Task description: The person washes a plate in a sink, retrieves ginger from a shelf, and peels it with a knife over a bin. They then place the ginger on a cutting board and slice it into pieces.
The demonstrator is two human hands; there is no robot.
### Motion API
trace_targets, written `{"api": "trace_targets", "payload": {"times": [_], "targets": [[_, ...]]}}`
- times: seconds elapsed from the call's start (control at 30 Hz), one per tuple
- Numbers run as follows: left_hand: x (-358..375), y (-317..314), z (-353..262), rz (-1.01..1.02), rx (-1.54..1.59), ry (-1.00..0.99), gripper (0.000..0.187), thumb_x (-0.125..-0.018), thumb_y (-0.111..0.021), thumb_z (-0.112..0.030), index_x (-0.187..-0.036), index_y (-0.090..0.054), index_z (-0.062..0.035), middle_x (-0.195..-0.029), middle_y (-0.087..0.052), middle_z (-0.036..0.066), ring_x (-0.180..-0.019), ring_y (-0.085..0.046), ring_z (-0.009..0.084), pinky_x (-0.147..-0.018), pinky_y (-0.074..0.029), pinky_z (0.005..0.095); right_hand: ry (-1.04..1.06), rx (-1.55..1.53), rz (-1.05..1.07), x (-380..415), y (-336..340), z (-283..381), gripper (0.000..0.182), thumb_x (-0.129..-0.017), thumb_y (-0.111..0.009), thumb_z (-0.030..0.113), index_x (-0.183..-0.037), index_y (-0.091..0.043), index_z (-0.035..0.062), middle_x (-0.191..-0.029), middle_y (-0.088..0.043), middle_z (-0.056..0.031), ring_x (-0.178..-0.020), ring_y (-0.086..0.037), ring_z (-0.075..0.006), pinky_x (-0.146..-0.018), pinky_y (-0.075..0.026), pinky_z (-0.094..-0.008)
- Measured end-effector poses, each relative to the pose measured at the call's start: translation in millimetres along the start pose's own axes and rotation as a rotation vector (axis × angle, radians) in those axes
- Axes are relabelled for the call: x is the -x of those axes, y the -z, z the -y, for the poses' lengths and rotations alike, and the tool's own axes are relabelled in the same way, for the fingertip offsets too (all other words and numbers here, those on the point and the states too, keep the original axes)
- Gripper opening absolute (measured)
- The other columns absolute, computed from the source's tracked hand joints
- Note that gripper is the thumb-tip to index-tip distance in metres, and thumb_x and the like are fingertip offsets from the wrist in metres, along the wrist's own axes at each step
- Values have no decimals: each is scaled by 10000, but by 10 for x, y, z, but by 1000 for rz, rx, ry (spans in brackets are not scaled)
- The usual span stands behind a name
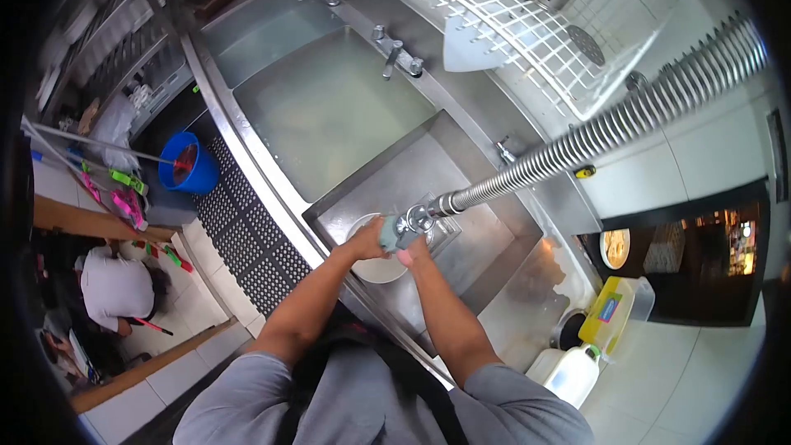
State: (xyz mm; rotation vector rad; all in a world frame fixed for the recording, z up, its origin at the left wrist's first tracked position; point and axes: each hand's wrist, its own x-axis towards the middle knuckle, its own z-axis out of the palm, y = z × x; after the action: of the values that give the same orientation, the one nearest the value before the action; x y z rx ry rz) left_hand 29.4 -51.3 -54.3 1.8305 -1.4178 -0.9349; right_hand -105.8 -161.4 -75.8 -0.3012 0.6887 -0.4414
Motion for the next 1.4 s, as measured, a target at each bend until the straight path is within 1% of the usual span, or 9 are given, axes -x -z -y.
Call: {"api": "trace_targets", "payload": {"times": [0.2, 0.33, 0.5, 0.7, 0.77, 0.9, 1.07, 1.13, 1.4], "targets": [[98, -168, -46, 70, 365, 179, 437, -710, -724, -134, -1138, -662, -71, -1071, -698, 161, -1028, -664, 279, -890, -510, 359, 95, -76, 39, 779, -17, 254, 448, -674, -536, -47, -1104, -576, 75, -1062, -631, -93, -1043, -612, -314, -925, -508, -450], [100, -221, -313, 36, 361, -28, 395, -713, -665, -68, -1104, -639, -15, -985, -719, 163, -937, -694, 259, -821, -524, 386, -52, 608, 225, 1056, 621, 589, 649, -623, -646, -79, -1238, -524, 90, -1084, -600, -48, -1041, -594, -195, -881, -497, -339], [133, -346, -1107, -33, 352, -264, 461, -570, -534, 58, -1018, -494, -46, -925, -519, 88, -859, -530, 206, -824, -457, 316, 278, 1217, 317, 1715, -120, 550, 956, -684, -909, 232, -1449, -373, 32, -1316, -540, -99, -1222, -513, -231, -1055, -413, -370], [135, -517, -1606, 150, 1487, 258, 516, -659, -458, 41, -1152, -491, -109, -1069, -572, 107, -1043, -595, 278, -926, -505, 429, 572, 805, 18, 1708, 86, 403, 713, -737, -828, 207, -1356, -517, 39, -1253, -603, -82, -1184, -539, -197, -1047, -420, -361], [-12, -746, -1550, 169, 1178, 289, 500, -726, -487, -33, -1222, -485, -95, -1121, -587, 133, -1104, -589, 306, -966, -486, 430, 390, 526, 15, 1721, 298, 375, 601, -748, -778, 187, -1294, -574, 43, -1202, -628, -87, -1140, -563, -188, -1016, -443, -365], [-554, -714, -1871, 520, -345, -249, 437, -837, -613, -151, -1260, -561, -51, -1199, -599, 173, -1143, -565, 326, -1033, -429, 396, 125, 282, -187, 1749, 652, 330, 235, -776, -723, 185, -969, -647, 74, -775, -634, -56, -618, -605, -174, -517, -485, -310], [-1403, -816, -2503, 372, 180, -59, 447, -873, -624, -183, -1292, -580, -34, -1211, -651, 117, -1092, -615, 269, -957, -456, 382, -90, -241, -145, 1705, 955, 33, 188, -843, -692, 252, -741, -582, 140, -606, -534, -7, -443, -500, -132, -385, -368, -273], [-1807, -885, -2613, 378, 493, 279, 478, -912, -590, -211, -1370, -529, -88, -1324, -587, 94, -1169, -566, 228, -1008, -416, 439, -45, -215, -170, 1738, 844, 36, 199, -855, -705, 280, -772, -581, 147, -610, -524, 2, -446, -485, -114, -380, -343, -257], [-2836, -1338, -2630, 304, 856, 546, 519, -964, -482, -273, -1436, -388, -79, -1437, -464, 90, -1340, -405, 240, -1075, -318, 560, -53, -74, -223, 1656, 585, 352, 249, -837, -751, 350, -853, -596, 156, -610, -488, 10, -445, -427, -109, -389, -334, -269]]}}
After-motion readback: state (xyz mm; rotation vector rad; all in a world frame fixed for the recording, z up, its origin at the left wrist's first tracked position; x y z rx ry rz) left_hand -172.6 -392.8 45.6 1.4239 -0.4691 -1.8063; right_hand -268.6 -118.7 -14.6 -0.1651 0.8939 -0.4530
